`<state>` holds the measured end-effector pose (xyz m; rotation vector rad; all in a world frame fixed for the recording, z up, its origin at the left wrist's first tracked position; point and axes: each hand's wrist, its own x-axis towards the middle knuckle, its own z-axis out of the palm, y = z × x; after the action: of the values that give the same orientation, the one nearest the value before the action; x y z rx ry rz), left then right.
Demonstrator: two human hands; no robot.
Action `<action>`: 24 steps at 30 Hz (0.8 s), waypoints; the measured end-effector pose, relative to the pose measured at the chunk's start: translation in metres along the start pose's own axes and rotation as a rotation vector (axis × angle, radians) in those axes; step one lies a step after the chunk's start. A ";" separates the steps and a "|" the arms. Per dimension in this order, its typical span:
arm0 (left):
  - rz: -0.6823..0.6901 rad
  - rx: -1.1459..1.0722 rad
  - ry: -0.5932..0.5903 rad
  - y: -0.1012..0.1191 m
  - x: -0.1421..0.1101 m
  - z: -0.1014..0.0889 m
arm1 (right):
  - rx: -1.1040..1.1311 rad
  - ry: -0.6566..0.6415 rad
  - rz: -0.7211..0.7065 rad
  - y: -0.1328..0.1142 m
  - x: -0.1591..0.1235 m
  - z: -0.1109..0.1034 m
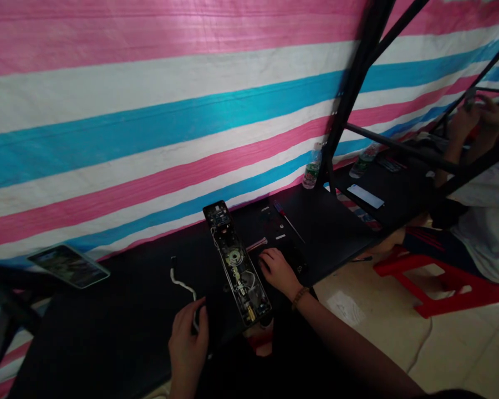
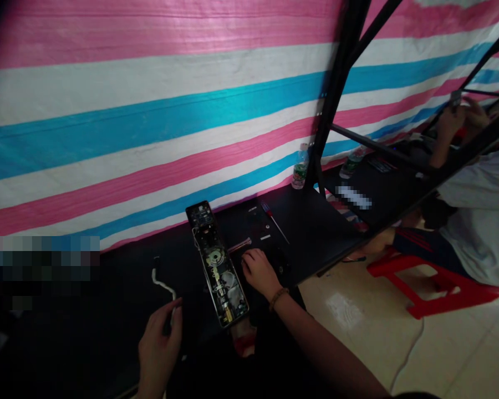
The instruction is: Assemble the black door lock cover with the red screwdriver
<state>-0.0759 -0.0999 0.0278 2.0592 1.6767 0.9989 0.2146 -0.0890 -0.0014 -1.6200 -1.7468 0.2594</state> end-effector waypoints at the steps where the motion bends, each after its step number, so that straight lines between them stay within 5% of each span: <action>1: -0.036 0.007 0.034 -0.009 0.000 -0.004 | 0.008 0.000 -0.007 0.001 -0.001 0.001; 6: -0.189 0.006 0.109 -0.048 0.026 -0.015 | 0.010 0.022 -0.009 0.008 -0.006 0.007; 11: -0.248 -0.058 0.120 -0.055 0.054 -0.018 | 0.006 0.035 -0.033 0.014 -0.009 0.012; 17: -0.191 -0.081 0.150 -0.050 0.039 -0.010 | 0.017 0.022 -0.025 0.016 -0.011 0.014; 24: -0.345 -0.116 0.151 -0.058 0.035 -0.007 | 0.006 0.052 0.046 0.017 -0.013 0.020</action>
<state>-0.1202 -0.0525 0.0076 1.5842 1.9143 1.1227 0.2152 -0.0911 -0.0305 -1.6501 -1.6700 0.2417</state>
